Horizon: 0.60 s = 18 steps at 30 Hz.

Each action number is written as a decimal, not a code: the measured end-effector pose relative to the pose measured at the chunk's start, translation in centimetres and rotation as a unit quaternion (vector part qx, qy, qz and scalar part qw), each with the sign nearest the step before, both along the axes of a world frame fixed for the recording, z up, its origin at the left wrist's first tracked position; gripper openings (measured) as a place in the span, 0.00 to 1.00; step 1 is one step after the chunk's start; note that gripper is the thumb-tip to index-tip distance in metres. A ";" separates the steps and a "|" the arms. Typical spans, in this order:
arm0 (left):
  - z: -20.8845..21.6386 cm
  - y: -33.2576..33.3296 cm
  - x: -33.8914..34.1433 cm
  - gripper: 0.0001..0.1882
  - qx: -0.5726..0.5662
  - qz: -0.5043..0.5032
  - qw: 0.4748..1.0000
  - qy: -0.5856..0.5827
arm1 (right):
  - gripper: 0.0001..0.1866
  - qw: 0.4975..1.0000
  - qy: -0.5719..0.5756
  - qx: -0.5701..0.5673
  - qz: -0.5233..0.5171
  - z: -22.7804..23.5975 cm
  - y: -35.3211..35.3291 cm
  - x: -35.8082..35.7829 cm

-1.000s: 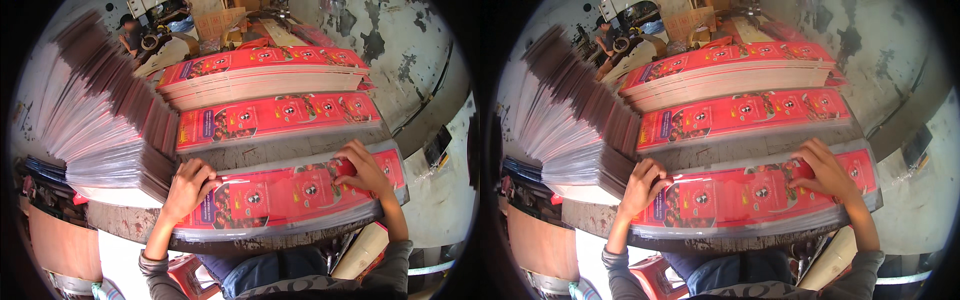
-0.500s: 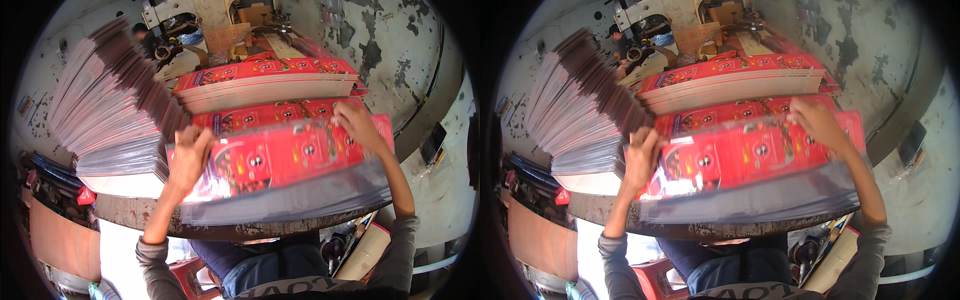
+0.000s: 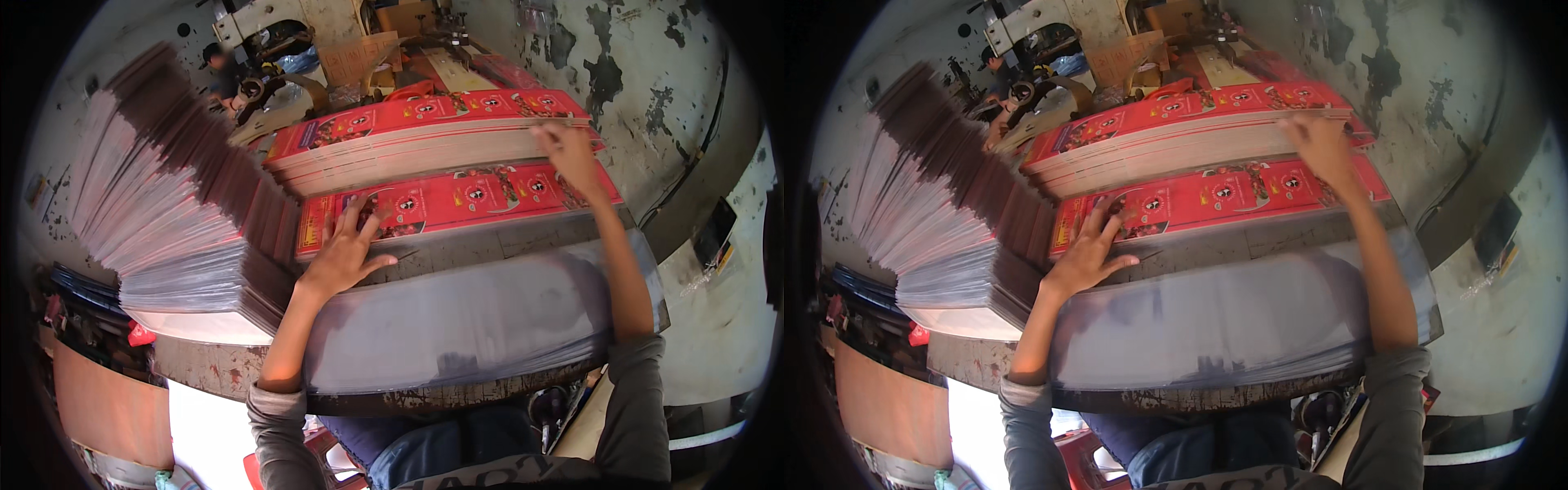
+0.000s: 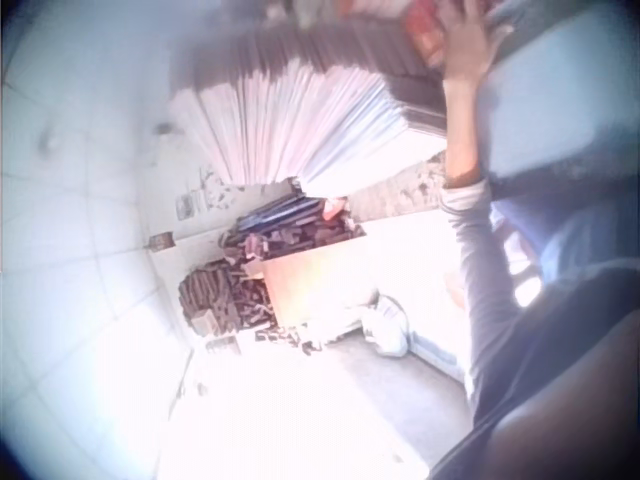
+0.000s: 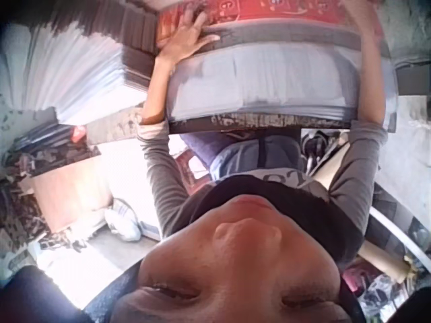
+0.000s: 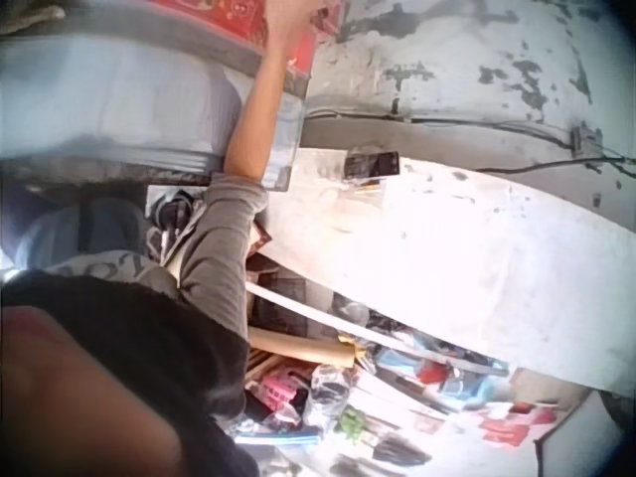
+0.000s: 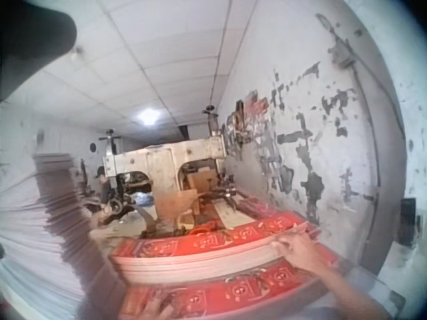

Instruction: The person inserts printed paper strips into plastic sleeves one at a time by hand.

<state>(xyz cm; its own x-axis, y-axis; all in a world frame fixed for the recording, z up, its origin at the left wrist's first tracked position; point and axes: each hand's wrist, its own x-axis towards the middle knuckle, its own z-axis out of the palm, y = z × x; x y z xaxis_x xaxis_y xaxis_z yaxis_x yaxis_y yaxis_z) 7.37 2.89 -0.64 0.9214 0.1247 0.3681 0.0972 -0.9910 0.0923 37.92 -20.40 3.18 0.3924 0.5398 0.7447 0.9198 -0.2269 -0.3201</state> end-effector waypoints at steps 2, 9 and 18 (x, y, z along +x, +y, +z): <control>-0.5 -0.2 -0.1 0.35 0.030 0.025 0.998 0.053 | 0.20 0.985 0.063 0.014 -0.163 0.1 -1.7 2.2; -0.2 -0.2 0.3 0.35 0.013 0.092 0.989 0.111 | 0.28 0.943 0.072 -0.060 -0.319 -5.9 -11.3 13.6; -1.2 0.2 0.1 0.35 0.069 0.106 0.987 0.096 | 0.32 0.940 0.309 -0.064 -0.133 -3.0 -8.8 7.5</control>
